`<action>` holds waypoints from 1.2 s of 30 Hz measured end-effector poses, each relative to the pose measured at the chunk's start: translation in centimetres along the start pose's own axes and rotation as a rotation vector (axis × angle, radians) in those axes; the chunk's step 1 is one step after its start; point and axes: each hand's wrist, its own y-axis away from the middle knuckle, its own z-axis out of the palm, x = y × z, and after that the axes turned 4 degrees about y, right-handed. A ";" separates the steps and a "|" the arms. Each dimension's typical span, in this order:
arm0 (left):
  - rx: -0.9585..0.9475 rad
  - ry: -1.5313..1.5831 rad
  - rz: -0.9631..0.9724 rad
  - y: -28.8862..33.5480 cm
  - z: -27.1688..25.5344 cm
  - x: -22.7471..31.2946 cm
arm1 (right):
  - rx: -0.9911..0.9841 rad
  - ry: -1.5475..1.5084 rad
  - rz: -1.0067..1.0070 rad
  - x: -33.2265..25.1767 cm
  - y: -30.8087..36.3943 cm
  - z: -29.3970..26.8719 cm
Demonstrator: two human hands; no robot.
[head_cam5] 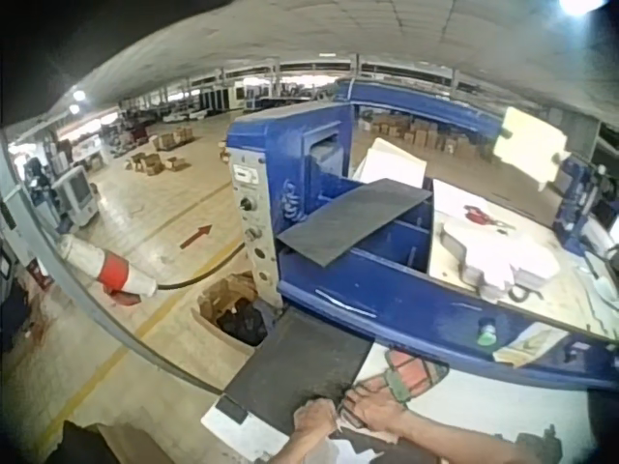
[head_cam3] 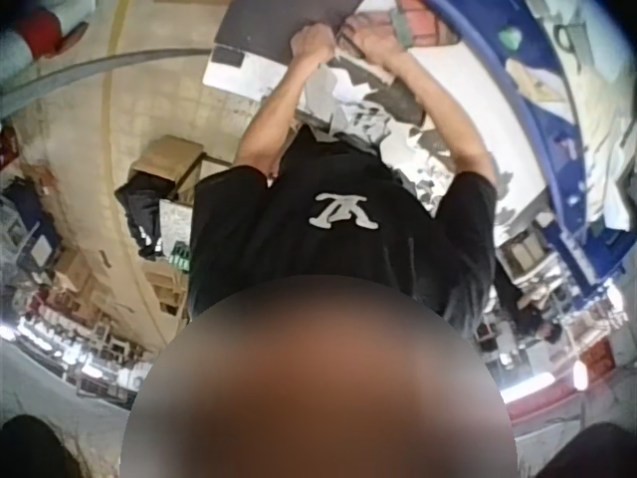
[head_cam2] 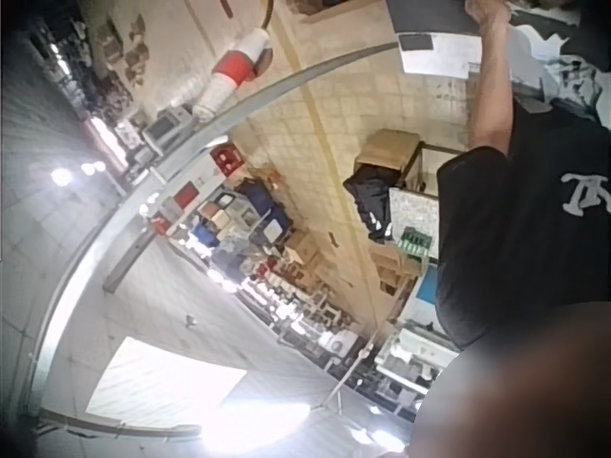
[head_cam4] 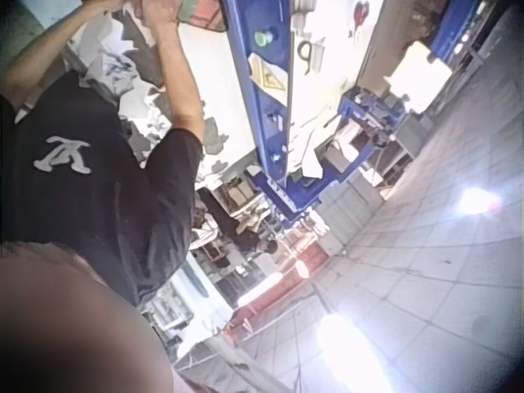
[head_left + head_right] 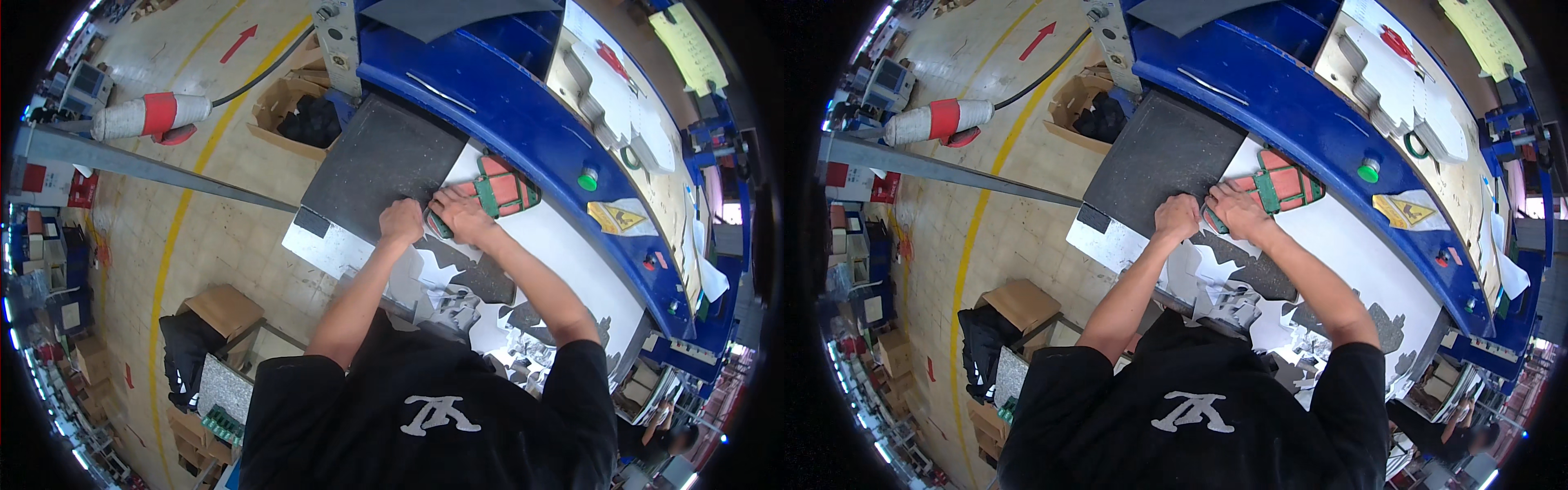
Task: Operating a hydraulic die cutting press to cut shoe components from leather or synthetic material.
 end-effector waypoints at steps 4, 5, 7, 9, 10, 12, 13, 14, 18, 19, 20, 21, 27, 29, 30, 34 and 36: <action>-0.103 0.053 -0.094 0.0 -0.7 1.1 | -0.065 -0.047 -0.098 0.9 0.4 -1.9; -0.077 0.061 -0.094 0.0 -0.5 0.9 | -0.004 -0.076 -0.109 1.1 1.0 -2.6; -0.045 0.074 -0.094 -0.4 -0.2 0.8 | 0.041 -0.131 -0.122 1.7 2.6 -4.4; -0.031 0.066 -0.145 -0.5 0.2 0.2 | 0.139 -0.172 -0.170 1.8 4.2 -6.5; -0.036 0.068 -0.133 -0.5 0.2 0.8 | 0.137 -0.168 -0.158 2.4 5.7 -7.4; -0.060 0.054 -0.082 -0.1 -0.4 1.5 | 0.218 -0.297 -0.201 3.5 8.3 -8.7; -0.055 0.055 -0.083 -0.1 -0.2 1.3 | 0.247 -0.298 -0.235 3.7 9.0 -9.3; -0.041 0.064 -0.122 -0.1 0.0 1.1 | 0.249 -0.295 -0.237 3.6 9.7 -9.7; 0.034 0.106 -0.146 0.5 0.1 1.3 | 0.298 -0.313 -0.305 3.1 12.1 -10.2; 0.041 0.102 -0.140 0.4 -0.2 1.3 | 0.282 -0.286 -0.320 2.8 12.0 -10.4; 0.042 0.099 -0.145 0.4 -0.1 1.4 | 0.263 -0.262 -0.329 2.6 12.0 -10.5; 0.043 0.095 -0.151 0.3 -0.1 1.3 | 0.267 -0.268 -0.347 2.3 11.2 -9.8; -0.062 0.971 -0.117 1.5 -1.1 0.0 | 0.137 -0.126 -0.335 -1.0 4.2 -4.6; -0.150 1.340 -0.260 1.8 -1.9 -0.7 | 0.140 -0.136 -0.297 -1.4 2.6 -1.5; 0.208 0.870 0.025 1.2 -2.2 -1.4 | 0.117 -0.152 -0.246 -1.4 1.6 0.4; 0.212 0.606 0.083 0.3 -3.7 -0.9 | 0.290 -0.165 0.164 -3.8 3.4 0.7; 0.163 0.450 0.049 0.0 -3.3 -0.2 | 0.481 -0.316 0.354 -5.5 5.0 2.8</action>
